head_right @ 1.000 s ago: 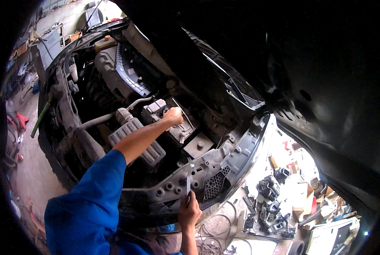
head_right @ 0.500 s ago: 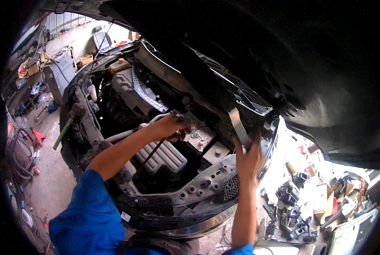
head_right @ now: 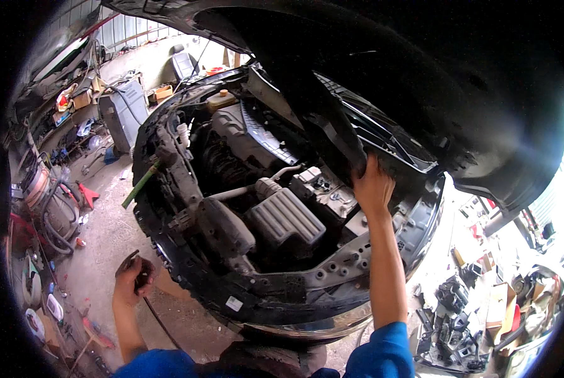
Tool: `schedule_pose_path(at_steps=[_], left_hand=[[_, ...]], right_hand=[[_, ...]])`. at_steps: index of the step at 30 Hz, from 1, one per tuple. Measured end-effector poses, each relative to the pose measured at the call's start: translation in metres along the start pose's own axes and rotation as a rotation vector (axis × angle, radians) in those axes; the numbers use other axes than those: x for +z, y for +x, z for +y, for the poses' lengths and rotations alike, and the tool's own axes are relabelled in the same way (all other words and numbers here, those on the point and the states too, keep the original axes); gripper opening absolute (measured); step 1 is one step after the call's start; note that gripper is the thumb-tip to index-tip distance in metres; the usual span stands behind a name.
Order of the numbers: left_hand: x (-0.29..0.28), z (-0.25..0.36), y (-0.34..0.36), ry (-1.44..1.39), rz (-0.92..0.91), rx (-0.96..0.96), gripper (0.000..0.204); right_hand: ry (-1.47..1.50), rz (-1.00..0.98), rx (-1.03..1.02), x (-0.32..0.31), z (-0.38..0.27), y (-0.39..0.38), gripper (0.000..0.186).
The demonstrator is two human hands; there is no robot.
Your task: The person uses a prying tool and pliers to remove plastic fasteners and components from the interior side of the car hood and the cowling area.
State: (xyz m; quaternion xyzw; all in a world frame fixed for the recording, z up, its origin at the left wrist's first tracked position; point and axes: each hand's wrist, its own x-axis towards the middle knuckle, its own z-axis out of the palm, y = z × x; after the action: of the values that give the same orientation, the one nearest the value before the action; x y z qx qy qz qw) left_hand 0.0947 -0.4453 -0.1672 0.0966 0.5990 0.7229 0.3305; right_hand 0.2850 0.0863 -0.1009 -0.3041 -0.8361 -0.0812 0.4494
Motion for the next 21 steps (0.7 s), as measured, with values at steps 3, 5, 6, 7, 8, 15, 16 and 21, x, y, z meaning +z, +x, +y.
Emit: schedule_pose_path(at_steps=[3,5,6,7,8,15,16,21], left_hand=[[-0.019,-0.020,-0.024,-0.111,0.075,0.029,0.045],[-0.022,-0.035,-0.034,-0.195,0.075,0.024,0.045],[-0.023,-0.040,-0.039,-0.184,0.121,0.030,0.043],[-0.025,-0.043,-0.044,-0.216,0.154,0.006,0.043],[-0.026,-0.045,-0.048,-0.241,0.168,-0.021,0.042],[-0.029,-0.042,-0.060,-0.191,0.150,-0.014,0.042],[-0.026,-0.042,-0.060,-0.164,0.142,0.000,0.043],[0.001,-0.039,-0.064,-0.189,0.156,-0.020,0.044]], right_hand=[[0.159,-0.209,0.153,0.013,-0.019,-0.007,0.033],[0.200,-0.183,0.174,0.026,-0.030,-0.022,0.031],[0.214,-0.141,0.155,0.032,-0.034,-0.029,0.030],[0.235,-0.090,0.156,0.036,-0.036,-0.036,0.030],[0.250,-0.084,0.147,0.037,-0.035,-0.041,0.029],[0.348,-0.287,0.225,-0.001,-0.005,-0.052,0.037],[0.382,-0.255,0.153,-0.005,-0.003,-0.052,0.039],[0.121,-0.038,-0.008,0.004,-0.012,-0.050,0.045]])
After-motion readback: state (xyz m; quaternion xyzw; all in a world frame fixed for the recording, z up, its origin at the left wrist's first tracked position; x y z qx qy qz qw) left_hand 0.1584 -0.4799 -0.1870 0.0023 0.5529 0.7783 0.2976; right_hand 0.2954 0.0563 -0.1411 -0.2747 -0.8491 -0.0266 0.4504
